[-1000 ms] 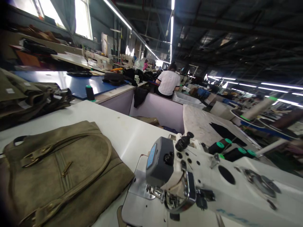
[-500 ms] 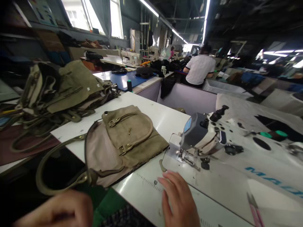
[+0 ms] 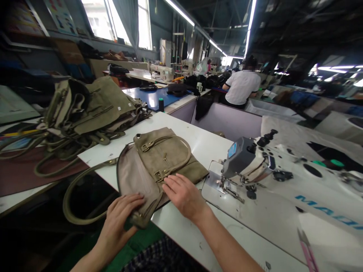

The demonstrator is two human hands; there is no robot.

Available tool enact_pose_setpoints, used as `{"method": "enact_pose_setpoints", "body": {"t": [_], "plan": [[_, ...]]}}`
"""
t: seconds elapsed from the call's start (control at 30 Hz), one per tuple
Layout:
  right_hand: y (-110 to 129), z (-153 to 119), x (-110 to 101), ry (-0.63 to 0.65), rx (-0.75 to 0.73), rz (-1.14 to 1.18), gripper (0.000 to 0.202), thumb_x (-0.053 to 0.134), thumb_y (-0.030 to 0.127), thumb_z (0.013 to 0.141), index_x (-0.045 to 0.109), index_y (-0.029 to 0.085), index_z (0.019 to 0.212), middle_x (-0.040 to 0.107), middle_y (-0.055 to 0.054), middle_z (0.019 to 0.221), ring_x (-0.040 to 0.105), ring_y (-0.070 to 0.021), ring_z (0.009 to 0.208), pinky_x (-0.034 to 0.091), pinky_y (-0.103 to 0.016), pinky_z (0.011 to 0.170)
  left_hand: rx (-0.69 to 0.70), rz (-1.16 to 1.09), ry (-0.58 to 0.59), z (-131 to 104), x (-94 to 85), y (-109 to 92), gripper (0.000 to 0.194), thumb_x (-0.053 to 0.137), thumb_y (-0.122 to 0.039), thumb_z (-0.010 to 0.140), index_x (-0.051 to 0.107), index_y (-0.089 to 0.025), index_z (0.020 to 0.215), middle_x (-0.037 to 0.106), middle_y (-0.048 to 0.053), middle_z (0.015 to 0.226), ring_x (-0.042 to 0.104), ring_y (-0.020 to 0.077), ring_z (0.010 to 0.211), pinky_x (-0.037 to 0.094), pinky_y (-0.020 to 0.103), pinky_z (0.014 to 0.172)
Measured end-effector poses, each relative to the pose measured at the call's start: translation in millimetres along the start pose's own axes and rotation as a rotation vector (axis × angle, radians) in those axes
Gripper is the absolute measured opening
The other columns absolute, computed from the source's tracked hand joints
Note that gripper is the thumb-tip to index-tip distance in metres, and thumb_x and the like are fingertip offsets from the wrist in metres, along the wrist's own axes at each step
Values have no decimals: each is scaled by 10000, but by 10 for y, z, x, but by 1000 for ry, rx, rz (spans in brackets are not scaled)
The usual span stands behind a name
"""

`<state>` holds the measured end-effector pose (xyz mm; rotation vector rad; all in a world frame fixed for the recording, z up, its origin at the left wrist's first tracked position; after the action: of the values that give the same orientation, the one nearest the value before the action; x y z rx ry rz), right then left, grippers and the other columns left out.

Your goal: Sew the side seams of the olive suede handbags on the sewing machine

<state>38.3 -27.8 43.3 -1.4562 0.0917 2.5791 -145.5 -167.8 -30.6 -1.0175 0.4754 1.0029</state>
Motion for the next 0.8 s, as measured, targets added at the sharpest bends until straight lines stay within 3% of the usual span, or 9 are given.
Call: {"method": "enact_pose_setpoints", "body": {"t": [0.13,0.27,0.33,0.4,0.47,0.53,0.6,0.67,0.8], "plan": [[-75,183,-243,-206,-26,-48,329,378,42,960,624,77,1175,702,-141,1129,621,-233,1120,514,-413,999,59,-23,-142,89,18,4,195,477,-230,913,649,-254,1002,680,44,1181,566,266,1207,264,526,1136],[-105,563,-533,-443,71,-140,243,432,87,972,617,126,1126,720,-100,947,674,-213,896,572,-344,798,-109,65,-499,327,-267,108,134,476,-274,937,594,-211,943,706,41,938,678,218,891,538,354,842],[-98,763,-688,-544,126,-154,210,434,109,981,609,130,1095,704,-83,844,669,-200,770,560,-308,691,-56,209,-695,664,-721,31,114,508,-276,928,592,-198,917,673,10,803,639,160,693,503,248,630],[-98,911,-851,-666,193,-138,200,415,139,998,598,148,1077,688,-68,800,667,-183,727,544,-274,659,210,338,-857,1140,-1336,-257,98,591,-266,889,590,-188,829,594,-33,677,521,101,551,404,205,546],[-127,973,-975,-797,278,-106,203,392,178,1013,586,176,1075,694,-61,832,683,-175,760,543,-254,685,406,434,-786,1756,-1895,-653,148,575,-304,914,589,-186,827,563,-47,671,480,81,538,348,196,535],[-221,931,-981,-890,451,-31,218,373,244,1021,581,196,1065,707,-62,885,695,-185,794,546,-263,703,475,521,-685,2422,-2216,-1042,373,491,-524,938,582,-186,809,564,-17,699,516,118,590,368,231,601],[-361,783,-823,-897,701,75,281,341,348,1021,582,207,1045,715,-70,909,701,-209,795,549,-288,686,506,666,-330,3052,-2083,-1298,565,399,-701,899,596,-173,927,585,25,711,555,189,631,361,275,600],[-473,551,-544,-837,893,151,376,301,455,1009,584,208,1028,722,-86,891,706,-233,779,548,-306,655,558,699,-74,3443,-1604,-1371,549,493,-692,864,608,-173,999,643,56,743,607,240,685,385,297,619],[-528,-54,1,-779,1012,163,451,262,523,983,585,210,959,727,-108,785,713,-264,691,539,-318,570,614,666,247,3373,-252,-1119,372,514,-499,938,637,-151,893,687,92,738,652,242,665,436,308,626]]}}
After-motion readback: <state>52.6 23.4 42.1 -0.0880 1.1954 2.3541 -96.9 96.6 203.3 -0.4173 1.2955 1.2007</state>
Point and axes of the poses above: each hand's wrist, its own z-axis towards the middle knuckle, its own x-axis out of the palm, y = z × x, the point moved 3 cm from there along z, towards the middle knuckle
